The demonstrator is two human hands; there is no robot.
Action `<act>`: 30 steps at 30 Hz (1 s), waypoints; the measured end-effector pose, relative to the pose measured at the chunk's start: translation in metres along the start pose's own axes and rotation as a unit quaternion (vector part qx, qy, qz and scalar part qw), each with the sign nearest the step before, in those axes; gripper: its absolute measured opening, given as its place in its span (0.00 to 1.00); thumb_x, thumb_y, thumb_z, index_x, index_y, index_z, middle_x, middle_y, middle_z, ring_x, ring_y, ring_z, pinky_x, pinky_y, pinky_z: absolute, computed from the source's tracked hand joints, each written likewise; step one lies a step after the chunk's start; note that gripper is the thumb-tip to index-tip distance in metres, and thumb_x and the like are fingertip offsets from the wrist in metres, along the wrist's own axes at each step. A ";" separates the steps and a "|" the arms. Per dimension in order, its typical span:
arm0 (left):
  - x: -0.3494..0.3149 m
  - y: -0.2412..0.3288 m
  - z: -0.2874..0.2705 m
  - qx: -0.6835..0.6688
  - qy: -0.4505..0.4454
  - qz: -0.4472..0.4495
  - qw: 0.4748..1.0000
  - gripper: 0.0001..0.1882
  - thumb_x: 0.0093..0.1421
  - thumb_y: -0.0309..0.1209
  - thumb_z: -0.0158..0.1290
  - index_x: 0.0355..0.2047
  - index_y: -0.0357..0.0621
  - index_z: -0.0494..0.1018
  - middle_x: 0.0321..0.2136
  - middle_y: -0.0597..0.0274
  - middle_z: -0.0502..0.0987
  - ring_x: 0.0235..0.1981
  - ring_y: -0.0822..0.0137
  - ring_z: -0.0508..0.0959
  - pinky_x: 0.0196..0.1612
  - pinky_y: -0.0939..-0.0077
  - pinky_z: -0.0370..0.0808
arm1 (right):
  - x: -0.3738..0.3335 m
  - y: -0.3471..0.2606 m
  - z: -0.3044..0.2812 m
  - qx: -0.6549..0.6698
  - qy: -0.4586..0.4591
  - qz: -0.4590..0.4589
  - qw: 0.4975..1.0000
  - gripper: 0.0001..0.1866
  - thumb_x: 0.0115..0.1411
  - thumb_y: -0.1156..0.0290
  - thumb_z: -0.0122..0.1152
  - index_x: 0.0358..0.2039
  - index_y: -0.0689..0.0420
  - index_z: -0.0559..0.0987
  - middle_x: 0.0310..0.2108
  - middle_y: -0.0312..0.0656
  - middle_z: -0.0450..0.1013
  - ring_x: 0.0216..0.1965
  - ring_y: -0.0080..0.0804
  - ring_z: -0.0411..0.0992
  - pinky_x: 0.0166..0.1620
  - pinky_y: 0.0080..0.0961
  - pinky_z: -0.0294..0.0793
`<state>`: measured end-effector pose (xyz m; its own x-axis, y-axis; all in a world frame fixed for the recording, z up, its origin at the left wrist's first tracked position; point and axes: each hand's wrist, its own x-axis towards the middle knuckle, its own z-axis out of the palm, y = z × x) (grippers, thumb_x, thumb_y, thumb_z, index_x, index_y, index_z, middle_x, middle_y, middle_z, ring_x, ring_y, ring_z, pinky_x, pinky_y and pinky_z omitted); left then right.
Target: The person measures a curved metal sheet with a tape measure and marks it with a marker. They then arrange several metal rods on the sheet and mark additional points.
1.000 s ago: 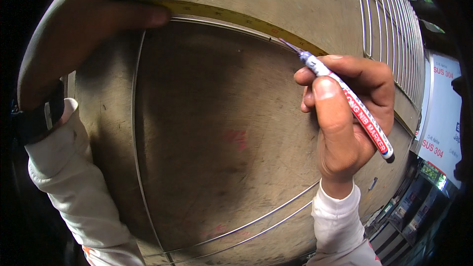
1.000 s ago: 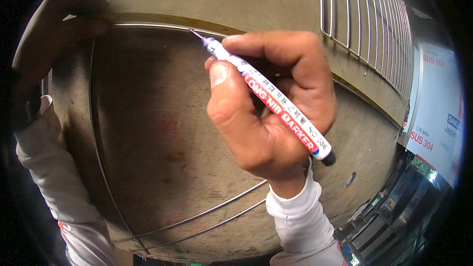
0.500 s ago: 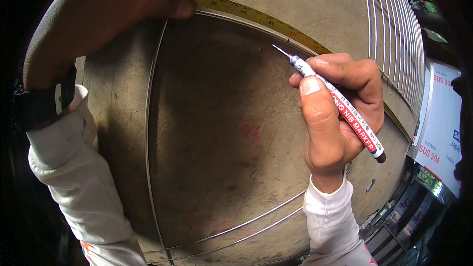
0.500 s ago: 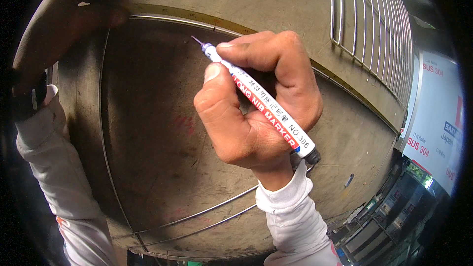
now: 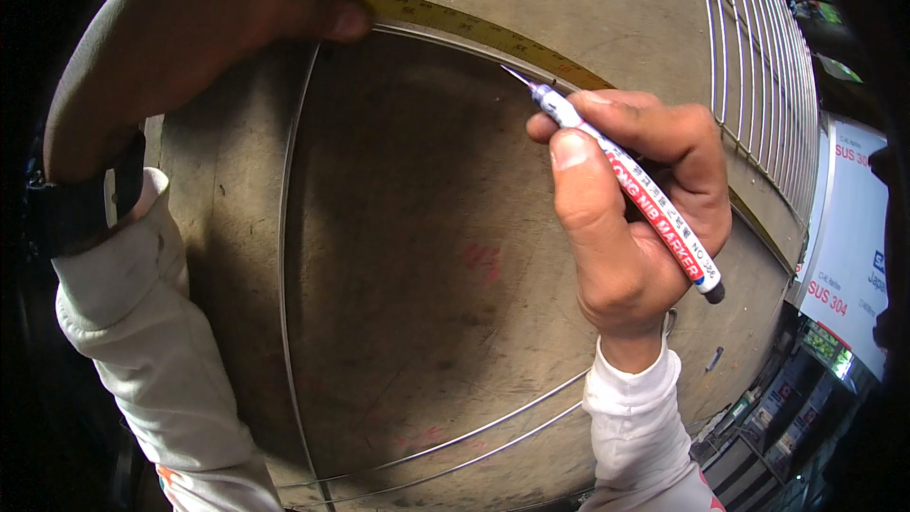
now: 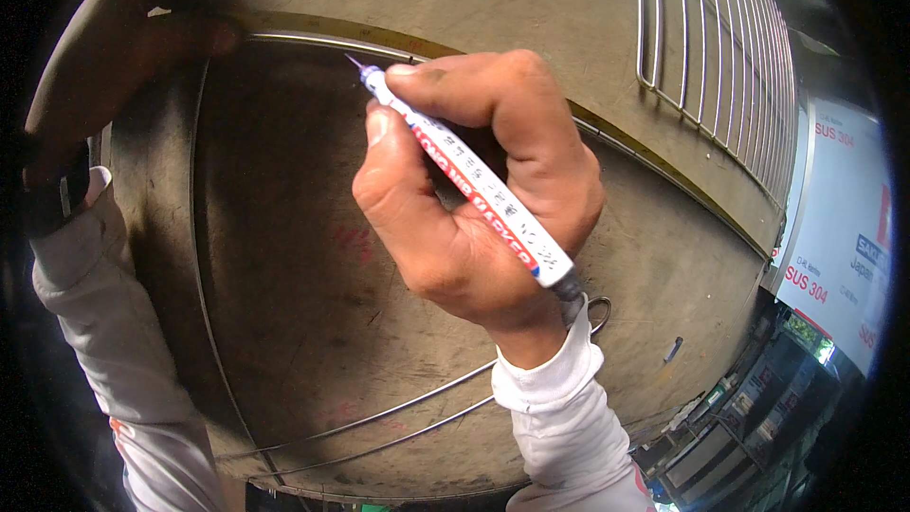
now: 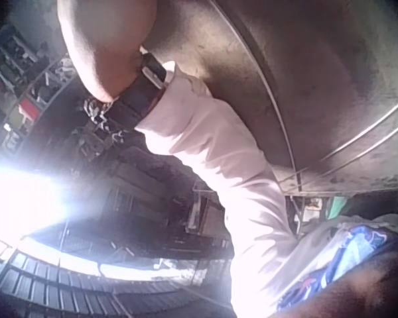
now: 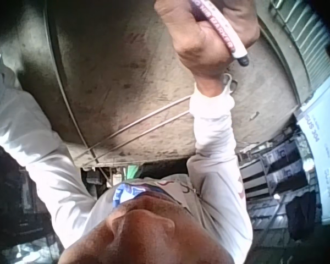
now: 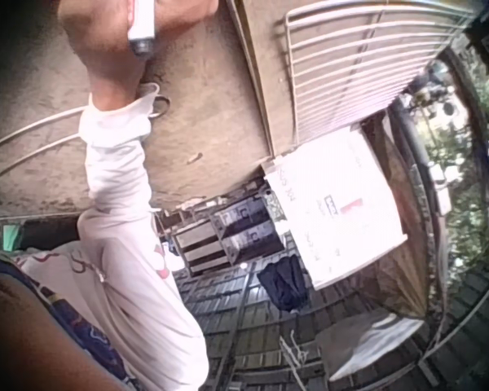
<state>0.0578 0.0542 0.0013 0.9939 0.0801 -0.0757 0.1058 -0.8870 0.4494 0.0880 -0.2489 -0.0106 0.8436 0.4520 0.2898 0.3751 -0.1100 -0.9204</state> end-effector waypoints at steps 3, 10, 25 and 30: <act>0.000 0.003 -0.001 0.002 -0.003 -0.004 1.000 0.18 0.56 0.32 0.65 0.46 0.45 0.77 0.40 0.58 0.78 0.44 0.62 0.78 0.51 0.66 0.73 | 0.002 0.006 0.004 0.000 0.004 -0.020 1.000 0.09 0.59 0.85 0.61 0.40 0.66 0.75 0.37 0.48 0.76 0.32 0.24 0.76 0.38 0.18 0.77; -0.005 0.013 -0.002 0.002 -0.011 -0.010 1.000 0.17 0.56 0.33 0.65 0.45 0.45 0.78 0.39 0.59 0.78 0.43 0.63 0.79 0.50 0.67 0.74 | 0.003 0.006 0.005 0.003 0.007 -0.023 1.000 0.09 0.59 0.84 0.62 0.41 0.66 0.76 0.37 0.47 0.77 0.35 0.28 0.79 0.41 0.20 0.79; -0.012 0.026 -0.019 0.022 -0.026 -0.035 0.999 0.16 0.55 0.33 0.64 0.43 0.45 0.79 0.37 0.59 0.80 0.40 0.64 0.79 0.47 0.69 0.74 | 0.006 0.004 0.014 0.019 -0.010 -0.034 0.999 0.10 0.60 0.84 0.63 0.42 0.67 0.77 0.37 0.48 0.79 0.38 0.32 0.81 0.43 0.21 0.81; -0.003 0.027 0.000 -0.006 -0.030 -0.018 0.999 0.15 0.55 0.33 0.64 0.43 0.45 0.79 0.36 0.59 0.80 0.39 0.64 0.80 0.46 0.69 0.74 | 0.002 0.010 0.005 -0.013 -0.008 -0.025 1.000 0.10 0.60 0.84 0.63 0.42 0.67 0.78 0.37 0.48 0.79 0.38 0.32 0.81 0.43 0.21 0.81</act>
<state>0.0578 0.0300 0.0134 0.9857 0.0847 -0.1459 0.1431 -0.8781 0.4566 0.0911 -0.2450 -0.0202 0.8169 0.4722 0.3313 0.4272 -0.1092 -0.8976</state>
